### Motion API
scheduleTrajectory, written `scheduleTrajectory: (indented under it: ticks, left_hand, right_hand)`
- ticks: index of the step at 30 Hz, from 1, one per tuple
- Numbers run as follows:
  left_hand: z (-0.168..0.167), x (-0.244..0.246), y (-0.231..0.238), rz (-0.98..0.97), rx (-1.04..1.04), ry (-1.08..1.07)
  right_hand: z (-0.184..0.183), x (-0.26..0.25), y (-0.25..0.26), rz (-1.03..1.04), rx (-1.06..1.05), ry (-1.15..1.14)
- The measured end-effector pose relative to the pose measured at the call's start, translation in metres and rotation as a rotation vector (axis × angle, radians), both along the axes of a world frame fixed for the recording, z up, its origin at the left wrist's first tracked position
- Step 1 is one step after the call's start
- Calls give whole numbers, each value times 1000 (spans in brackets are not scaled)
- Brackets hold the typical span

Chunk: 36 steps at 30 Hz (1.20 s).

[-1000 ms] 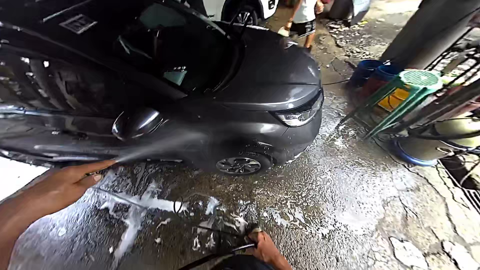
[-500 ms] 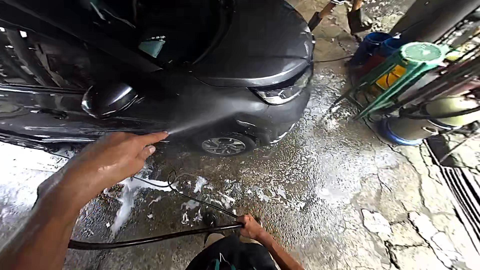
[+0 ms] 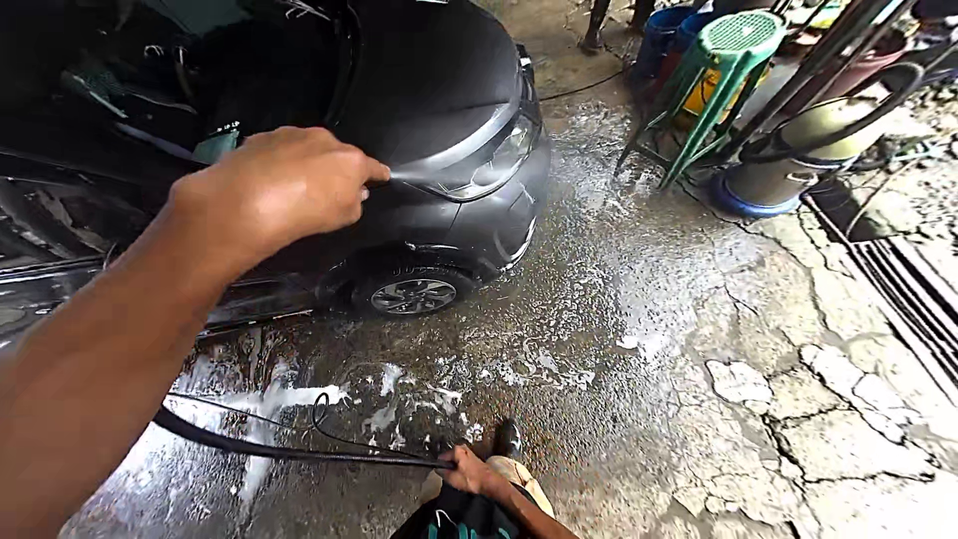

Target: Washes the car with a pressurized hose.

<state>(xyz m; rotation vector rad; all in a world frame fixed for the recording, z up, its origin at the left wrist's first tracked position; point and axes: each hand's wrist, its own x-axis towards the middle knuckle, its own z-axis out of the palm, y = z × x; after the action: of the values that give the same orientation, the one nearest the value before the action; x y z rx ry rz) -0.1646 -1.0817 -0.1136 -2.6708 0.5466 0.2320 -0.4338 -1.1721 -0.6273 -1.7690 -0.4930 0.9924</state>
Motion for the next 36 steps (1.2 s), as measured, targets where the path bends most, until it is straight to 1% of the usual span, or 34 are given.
scheduleTrajectory:
  ticks: [2, 4, 6, 8, 10, 11, 13, 16, 19, 22, 24, 27, 31, 33, 34, 36]
  left_hand:
    - [-2, 10, -17, -55, 4, 28]
    - [1, 11, -25, -60, 3, 14]
    - [1, 4, -26, -40, 41, 9]
    - [-12, -7, -16, -19, 79, 75]
    - [-22, -21, 3, 20, 75, 138]
    - [-23, -28, 17, 47, 37, 146]
    - [-21, -45, 54, 123, -38, 132]
    - [-19, -72, 101, 235, -85, 126]
    - [-14, -99, 123, 314, -166, 112]
    - [-14, -124, 147, 362, -220, 61]
    - [-29, -141, 156, 404, -233, 99]
    - [-54, -167, 179, 531, -233, 157]
    - [-76, -204, 251, 740, -413, 33]
    - [-94, -224, 277, 858, -485, 52]
    - [-102, -231, 284, 910, -508, 79]
    - [-108, -239, 278, 967, -560, 105]
  right_hand:
    - [1, -1, 3, -5, 0, 10]
    - [4, -4, 6, -2, -2, 22]
    - [5, -5, 7, 19, -1, 19]
    - [-1, -10, 6, 56, -6, -15]
    - [-5, -11, -1, 69, -21, -32]
    - [-4, -10, -7, 64, -26, -37]
    - [-6, -7, -14, 64, -11, -68]
    - [-10, 0, -20, 103, 5, -138]
    - [-2, 18, -24, 230, -1, -167]
    - [7, 40, -11, 387, -78, -176]
    - [12, 55, 3, 491, -174, -182]
    - [14, 68, 17, 565, -263, -214]
    - [2, 67, 20, 611, -289, -227]
    - [-1, 65, 12, 621, -287, -224]
    - [-3, 64, 8, 629, -290, -218]
    - [-10, 66, 2, 674, -304, -220]
